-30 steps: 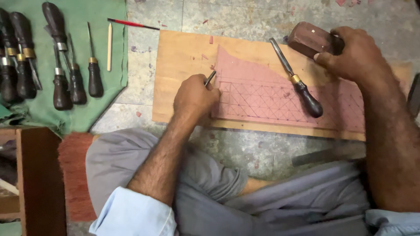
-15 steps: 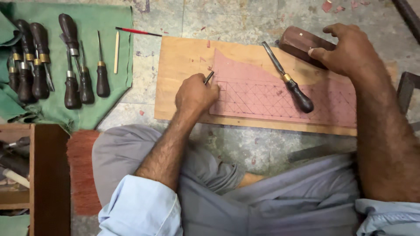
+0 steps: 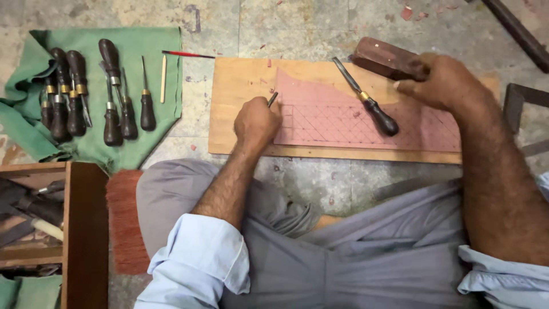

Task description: The person carves a geometric pattern into a flat piece of wood using a small chisel and a wooden mallet.

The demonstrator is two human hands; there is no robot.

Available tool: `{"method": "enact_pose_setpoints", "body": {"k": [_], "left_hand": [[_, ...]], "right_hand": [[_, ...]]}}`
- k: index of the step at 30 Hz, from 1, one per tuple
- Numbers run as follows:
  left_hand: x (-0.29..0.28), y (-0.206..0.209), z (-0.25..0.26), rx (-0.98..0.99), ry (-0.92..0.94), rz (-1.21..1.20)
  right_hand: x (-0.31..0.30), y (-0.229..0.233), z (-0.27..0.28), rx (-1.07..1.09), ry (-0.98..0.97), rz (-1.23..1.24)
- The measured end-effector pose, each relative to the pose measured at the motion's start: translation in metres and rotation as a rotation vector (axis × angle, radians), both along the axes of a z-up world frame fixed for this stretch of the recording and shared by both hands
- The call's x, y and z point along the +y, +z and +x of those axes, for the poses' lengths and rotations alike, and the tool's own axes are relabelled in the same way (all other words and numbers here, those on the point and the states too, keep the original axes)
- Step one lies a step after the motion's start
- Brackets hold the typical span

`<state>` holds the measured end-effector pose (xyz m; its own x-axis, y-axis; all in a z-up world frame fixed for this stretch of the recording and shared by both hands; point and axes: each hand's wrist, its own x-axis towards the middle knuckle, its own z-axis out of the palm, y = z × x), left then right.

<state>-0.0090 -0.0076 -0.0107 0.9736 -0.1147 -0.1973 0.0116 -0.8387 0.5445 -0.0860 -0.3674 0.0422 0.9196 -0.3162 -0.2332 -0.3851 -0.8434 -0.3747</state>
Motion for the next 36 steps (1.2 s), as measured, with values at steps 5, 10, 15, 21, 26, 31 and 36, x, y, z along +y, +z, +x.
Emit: {"method": "enact_pose_setpoints", "body": {"k": [5, 10, 15, 21, 26, 31, 36], "left_hand": [[0.006, -0.001, -0.004, 0.036, 0.009, -0.006], [0.008, -0.004, -0.009, -0.011, -0.010, -0.026], [0.017, -0.008, -0.007, -0.016, -0.040, -0.141], [0.019, -0.022, 0.000, 0.001, -0.050, -0.193], [0.015, -0.032, 0.006, 0.037, -0.084, -0.255], [0.007, -0.036, 0.004, 0.065, -0.077, -0.274], [0.003, -0.021, 0.000, 0.048, -0.074, -0.165]], "right_hand": [[0.001, -0.028, -0.037, 0.264, -0.016, 0.049], [0.051, -0.025, -0.053, 0.485, -0.020, -0.320], [0.066, -0.011, -0.055, 0.414, -0.019, -0.362], [0.068, -0.006, -0.057, 0.410, -0.037, -0.321], [0.057, -0.014, -0.055, 0.397, -0.033, -0.340], [0.049, -0.017, -0.052, 0.413, -0.071, -0.321], [0.046, -0.015, -0.044, 0.442, -0.082, -0.294]]}}
